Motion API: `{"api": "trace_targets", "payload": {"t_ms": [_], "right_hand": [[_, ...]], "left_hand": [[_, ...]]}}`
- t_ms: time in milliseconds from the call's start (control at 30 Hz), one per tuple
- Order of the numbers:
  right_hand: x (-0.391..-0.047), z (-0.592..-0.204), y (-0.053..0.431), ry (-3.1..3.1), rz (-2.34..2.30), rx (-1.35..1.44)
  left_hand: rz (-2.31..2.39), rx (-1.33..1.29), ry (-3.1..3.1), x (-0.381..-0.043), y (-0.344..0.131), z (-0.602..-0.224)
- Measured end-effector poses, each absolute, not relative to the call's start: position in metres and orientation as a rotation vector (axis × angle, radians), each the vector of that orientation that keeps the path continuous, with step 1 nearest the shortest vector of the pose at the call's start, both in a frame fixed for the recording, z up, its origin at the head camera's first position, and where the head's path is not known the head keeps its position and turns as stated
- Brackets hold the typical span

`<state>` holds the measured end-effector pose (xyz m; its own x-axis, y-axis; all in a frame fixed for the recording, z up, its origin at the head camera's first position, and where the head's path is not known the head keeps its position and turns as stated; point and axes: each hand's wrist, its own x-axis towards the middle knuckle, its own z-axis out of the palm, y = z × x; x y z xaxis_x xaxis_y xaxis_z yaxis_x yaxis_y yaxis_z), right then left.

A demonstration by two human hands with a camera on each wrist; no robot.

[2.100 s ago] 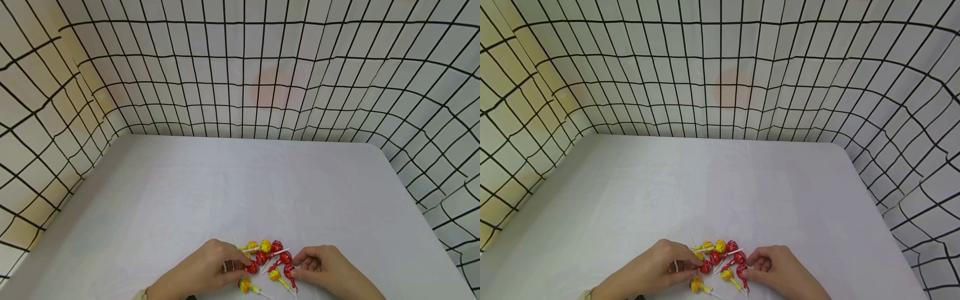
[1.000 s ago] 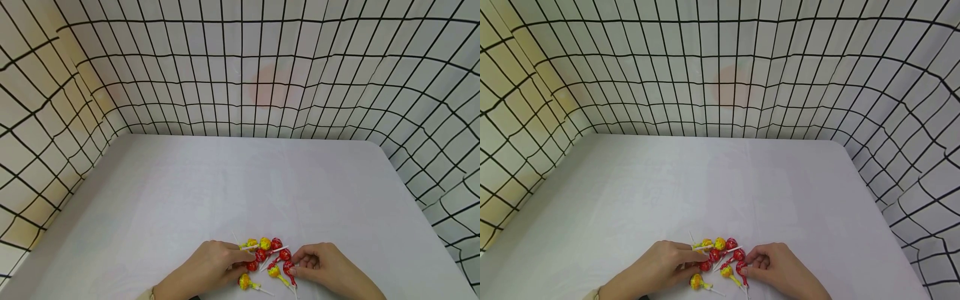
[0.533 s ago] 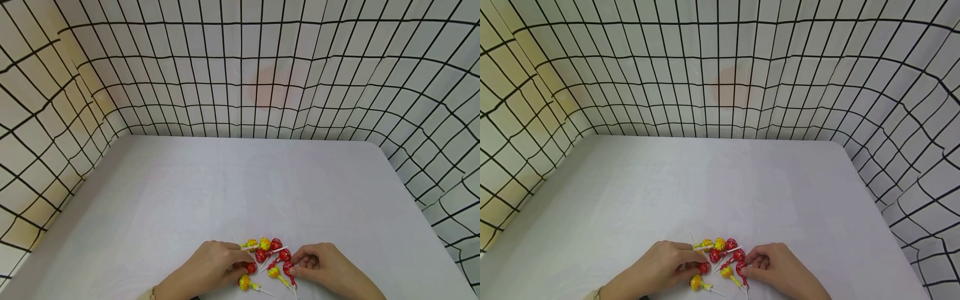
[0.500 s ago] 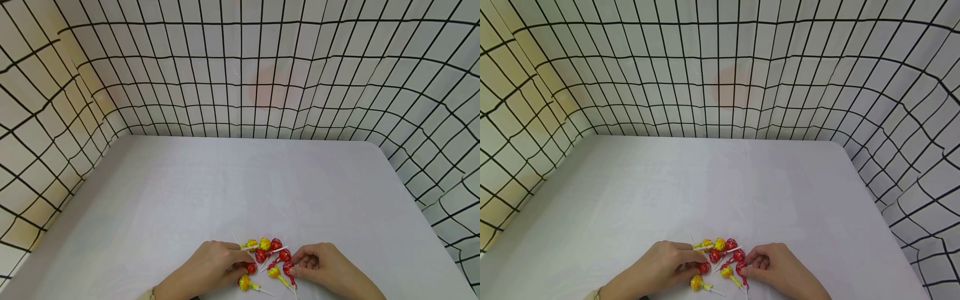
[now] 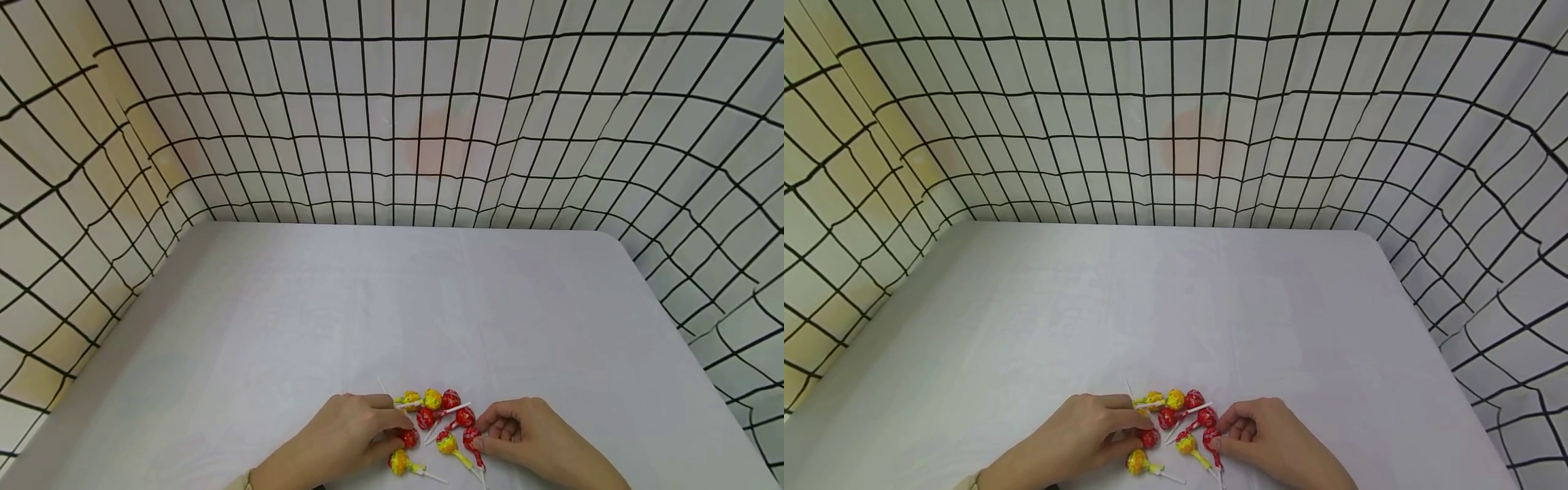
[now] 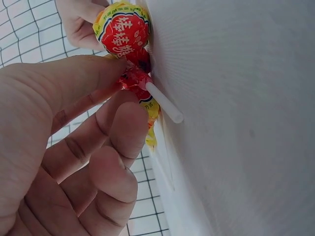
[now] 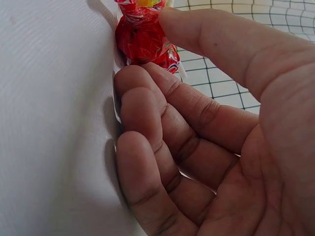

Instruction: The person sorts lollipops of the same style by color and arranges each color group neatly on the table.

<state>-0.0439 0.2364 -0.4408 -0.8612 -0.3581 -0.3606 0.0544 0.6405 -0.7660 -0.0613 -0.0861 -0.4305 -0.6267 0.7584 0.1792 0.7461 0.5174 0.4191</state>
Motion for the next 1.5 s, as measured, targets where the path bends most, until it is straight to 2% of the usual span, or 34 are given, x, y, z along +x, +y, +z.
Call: {"api": "trace_targets", "payload": {"t_ms": [1500], "right_hand": [[-0.0438, -0.4358, 0.241, 2.374, -1.244, -0.244]], "left_hand": [[0.558, 1.277, 2.683, -0.0586, -0.0902, -0.4225]]}}
